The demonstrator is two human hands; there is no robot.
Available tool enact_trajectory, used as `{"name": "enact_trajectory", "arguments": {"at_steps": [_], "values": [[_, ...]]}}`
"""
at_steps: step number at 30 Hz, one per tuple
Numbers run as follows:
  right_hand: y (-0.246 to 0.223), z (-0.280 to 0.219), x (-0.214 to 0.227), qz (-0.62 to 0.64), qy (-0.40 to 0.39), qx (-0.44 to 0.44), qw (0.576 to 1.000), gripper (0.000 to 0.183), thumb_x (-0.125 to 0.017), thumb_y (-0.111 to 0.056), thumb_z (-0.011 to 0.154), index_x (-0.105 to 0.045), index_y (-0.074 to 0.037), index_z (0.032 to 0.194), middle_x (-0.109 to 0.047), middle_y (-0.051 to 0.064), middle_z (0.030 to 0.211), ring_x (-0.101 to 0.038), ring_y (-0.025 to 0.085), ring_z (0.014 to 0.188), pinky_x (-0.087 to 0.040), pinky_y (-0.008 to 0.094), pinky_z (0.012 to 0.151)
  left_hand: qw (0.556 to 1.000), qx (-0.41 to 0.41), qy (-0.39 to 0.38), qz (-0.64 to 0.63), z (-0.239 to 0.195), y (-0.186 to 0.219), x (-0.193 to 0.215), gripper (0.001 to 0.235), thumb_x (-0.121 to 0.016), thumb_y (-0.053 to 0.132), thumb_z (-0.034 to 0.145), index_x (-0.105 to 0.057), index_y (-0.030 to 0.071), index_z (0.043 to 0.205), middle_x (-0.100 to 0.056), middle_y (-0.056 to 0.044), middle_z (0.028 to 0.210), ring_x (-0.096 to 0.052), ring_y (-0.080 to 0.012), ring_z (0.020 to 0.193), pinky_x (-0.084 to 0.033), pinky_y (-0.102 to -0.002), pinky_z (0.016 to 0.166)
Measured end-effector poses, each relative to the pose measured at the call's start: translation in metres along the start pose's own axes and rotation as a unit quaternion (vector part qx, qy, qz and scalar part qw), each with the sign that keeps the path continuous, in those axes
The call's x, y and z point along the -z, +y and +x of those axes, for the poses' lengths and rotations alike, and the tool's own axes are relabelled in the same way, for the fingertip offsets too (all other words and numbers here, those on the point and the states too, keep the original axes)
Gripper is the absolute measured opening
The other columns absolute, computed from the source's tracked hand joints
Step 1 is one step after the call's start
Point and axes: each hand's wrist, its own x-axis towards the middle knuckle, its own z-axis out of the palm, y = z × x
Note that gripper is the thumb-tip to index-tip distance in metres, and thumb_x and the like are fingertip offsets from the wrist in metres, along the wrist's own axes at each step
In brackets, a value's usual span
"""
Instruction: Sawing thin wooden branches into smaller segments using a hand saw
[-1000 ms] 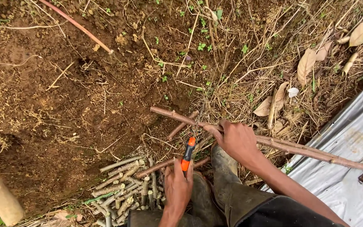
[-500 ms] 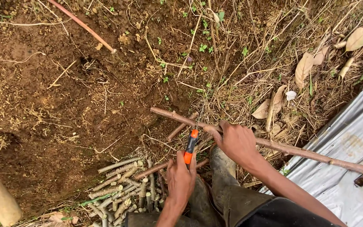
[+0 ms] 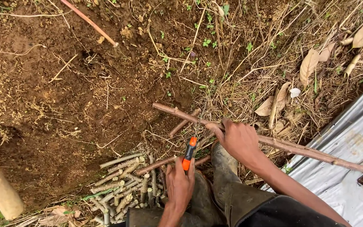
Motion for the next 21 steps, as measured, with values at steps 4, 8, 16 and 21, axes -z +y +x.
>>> {"name": "enact_trajectory", "arguments": {"at_steps": [4,8,16,21], "values": [[0.0,0.001,0.004,0.01,-0.029,-0.024,0.999,0.045,-0.045,-0.056,0.102,-0.059,-0.015,0.091,-0.026,-0.007,0.045,-0.025,0.01,0.036,-0.023,0.029,0.034,0.999,0.031,-0.04,-0.019,0.025,0.018,0.003,0.022,-0.057,0.03,0.107,-0.054,0.012,0.119,-0.056,0.004,0.055,-0.046,-0.0173,0.041,-0.053,-0.036,0.079],[0.004,0.007,0.004,0.029,-0.015,-0.007,0.999,0.055,-0.038,-0.066,0.099,-0.061,-0.018,0.086,-0.022,-0.006,0.047,-0.026,0.013,0.035,-0.022,0.031,0.034,0.992,0.103,-0.054,-0.038,-0.006,-0.011,-0.015,0.025,-0.059,0.028,0.105,-0.055,0.01,0.122,-0.067,-0.003,0.077,-0.055,-0.0167,0.054,-0.054,-0.027,0.044],[0.002,0.001,-0.002,0.014,0.004,0.007,1.0,0.051,-0.039,-0.059,0.103,-0.057,-0.015,0.085,-0.026,-0.008,0.046,-0.024,0.011,0.036,-0.022,0.03,0.033,0.99,0.126,-0.056,-0.003,-0.027,-0.015,-0.009,0.025,-0.061,0.037,0.103,-0.056,0.014,0.111,-0.059,-0.004,0.064,-0.045,-0.0238,0.06,-0.049,-0.036,0.06],[-0.001,-0.001,0.005,0.009,-0.002,-0.009,1.0,0.055,-0.037,-0.064,0.101,-0.053,-0.016,0.079,-0.03,-0.008,0.046,-0.026,0.011,0.036,-0.026,0.031,0.033,0.994,0.081,-0.063,-0.039,0.029,0.029,0.012,0.022,-0.059,0.032,0.107,-0.056,0.014,0.117,-0.056,0.004,0.059,-0.045,-0.0174,0.048,-0.054,-0.038,0.064]]}}
